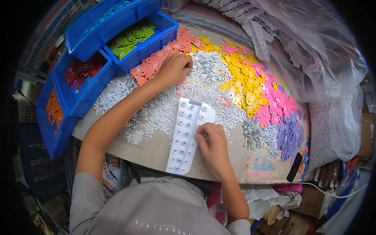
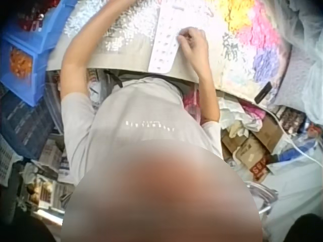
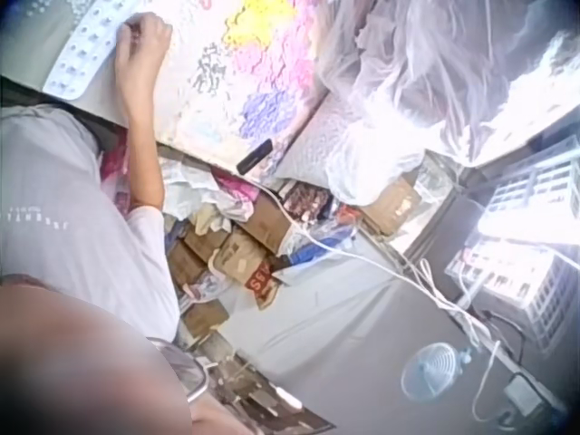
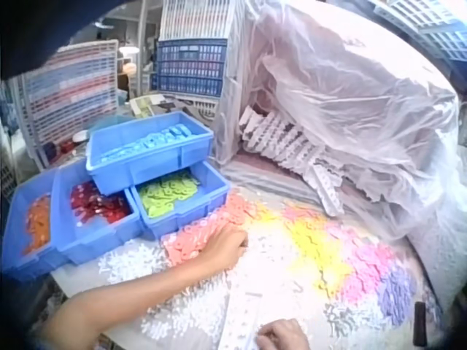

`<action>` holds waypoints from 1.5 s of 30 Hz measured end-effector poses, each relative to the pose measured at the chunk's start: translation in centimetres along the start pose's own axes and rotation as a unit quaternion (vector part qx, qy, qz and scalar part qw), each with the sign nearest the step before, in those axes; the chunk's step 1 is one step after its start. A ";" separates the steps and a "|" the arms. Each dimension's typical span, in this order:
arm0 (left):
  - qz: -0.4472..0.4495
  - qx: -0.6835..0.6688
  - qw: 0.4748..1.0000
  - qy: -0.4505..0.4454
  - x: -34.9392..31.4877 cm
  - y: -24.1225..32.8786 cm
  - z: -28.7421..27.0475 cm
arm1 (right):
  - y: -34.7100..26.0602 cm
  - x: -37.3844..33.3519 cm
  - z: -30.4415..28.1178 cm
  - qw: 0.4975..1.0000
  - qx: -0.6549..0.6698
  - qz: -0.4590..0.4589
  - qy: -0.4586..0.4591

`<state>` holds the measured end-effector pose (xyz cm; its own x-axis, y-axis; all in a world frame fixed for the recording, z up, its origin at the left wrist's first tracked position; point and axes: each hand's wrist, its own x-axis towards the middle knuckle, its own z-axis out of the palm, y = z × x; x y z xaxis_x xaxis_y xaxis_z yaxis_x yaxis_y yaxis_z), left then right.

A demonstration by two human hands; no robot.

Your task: The recorder is assembling small toy xylophones by manually inserting colorful plastic keys into a white plastic base.

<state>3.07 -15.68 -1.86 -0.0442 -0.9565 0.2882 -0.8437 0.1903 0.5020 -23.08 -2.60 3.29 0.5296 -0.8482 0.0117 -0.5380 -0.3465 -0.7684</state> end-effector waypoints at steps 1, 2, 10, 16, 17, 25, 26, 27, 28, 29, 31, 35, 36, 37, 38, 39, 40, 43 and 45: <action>-0.012 -0.061 0.998 0.012 -0.9 1.1 -0.9 | 0.1 -0.1 0.2 1.000 -0.010 -0.004 0.013; -0.025 -0.121 0.992 0.024 -2.0 2.1 -1.8 | 0.2 -0.3 0.5 0.999 -0.020 -0.008 0.025; 0.064 -0.257 0.962 -0.072 -12.1 6.8 -5.5 | 1.3 -1.7 2.8 0.963 -0.169 -0.151 0.143; 0.027 -0.271 0.952 -0.138 -15.6 7.2 -4.5 | 1.5 -1.7 2.9 0.967 -0.154 -0.142 0.144; 0.030 -0.265 0.956 -0.125 -15.8 7.1 -4.2 | 1.5 -1.7 2.9 0.967 -0.154 -0.142 0.144; 0.019 -0.219 0.973 -0.064 -16.5 7.6 -3.7 | 1.5 -1.8 3.0 0.970 -0.144 -0.137 0.138; 0.109 -0.143 0.983 -0.031 -16.6 7.5 -3.7 | 1.5 -1.8 3.0 0.971 -0.143 -0.133 0.140; 0.197 -0.066 0.978 0.001 -16.6 7.4 -3.8 | 1.5 -1.7 3.0 0.971 -0.143 -0.133 0.140; 0.197 -0.066 0.978 0.001 -16.7 7.2 -3.7 | 1.5 -1.8 3.0 0.971 -0.141 -0.134 0.141; 0.203 -0.081 0.976 0.024 -16.8 6.9 -3.4 | 1.5 -1.8 3.0 0.971 -0.140 -0.134 0.141; 0.209 -0.096 0.972 0.046 -16.8 6.5 -3.1 | 1.5 -1.7 3.0 0.971 -0.137 -0.136 0.141; 0.216 -0.131 0.967 0.023 -16.0 6.2 -3.1 | 1.7 -1.7 2.9 0.972 -0.135 -0.135 0.140; 0.240 -0.124 0.963 0.015 -15.5 6.2 -3.3 | 1.8 -1.7 2.9 0.971 -0.137 -0.136 0.141; 0.241 -0.124 0.962 0.017 -14.6 6.0 -3.6 | 1.7 -1.6 2.8 0.971 -0.133 -0.141 0.140; 0.212 -0.132 0.968 0.035 -13.3 5.7 -3.7 | 1.6 -1.6 2.7 0.971 -0.130 -0.146 0.140; 0.182 -0.141 0.972 0.054 -11.8 5.3 -3.9 | 1.6 -1.6 2.5 0.970 -0.133 -0.146 0.140; 0.158 -0.124 0.977 0.066 -10.0 4.8 -3.8 | 1.5 -1.6 2.2 0.970 -0.138 -0.149 0.131; 0.124 -0.067 0.984 0.110 -5.1 2.3 -3.5 | 1.2 -0.9 1.7 0.971 -0.135 -0.164 0.112; 0.119 -0.035 0.983 0.139 -2.7 0.7 -2.5 | 1.0 -0.4 1.3 0.971 -0.132 -0.170 0.104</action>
<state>3.91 -12.38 -0.20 -0.0798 -0.7882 0.6102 -0.7882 0.4246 0.4455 -22.96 -2.10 1.63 0.5765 -0.7198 0.3868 -0.5189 -0.6881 -0.5072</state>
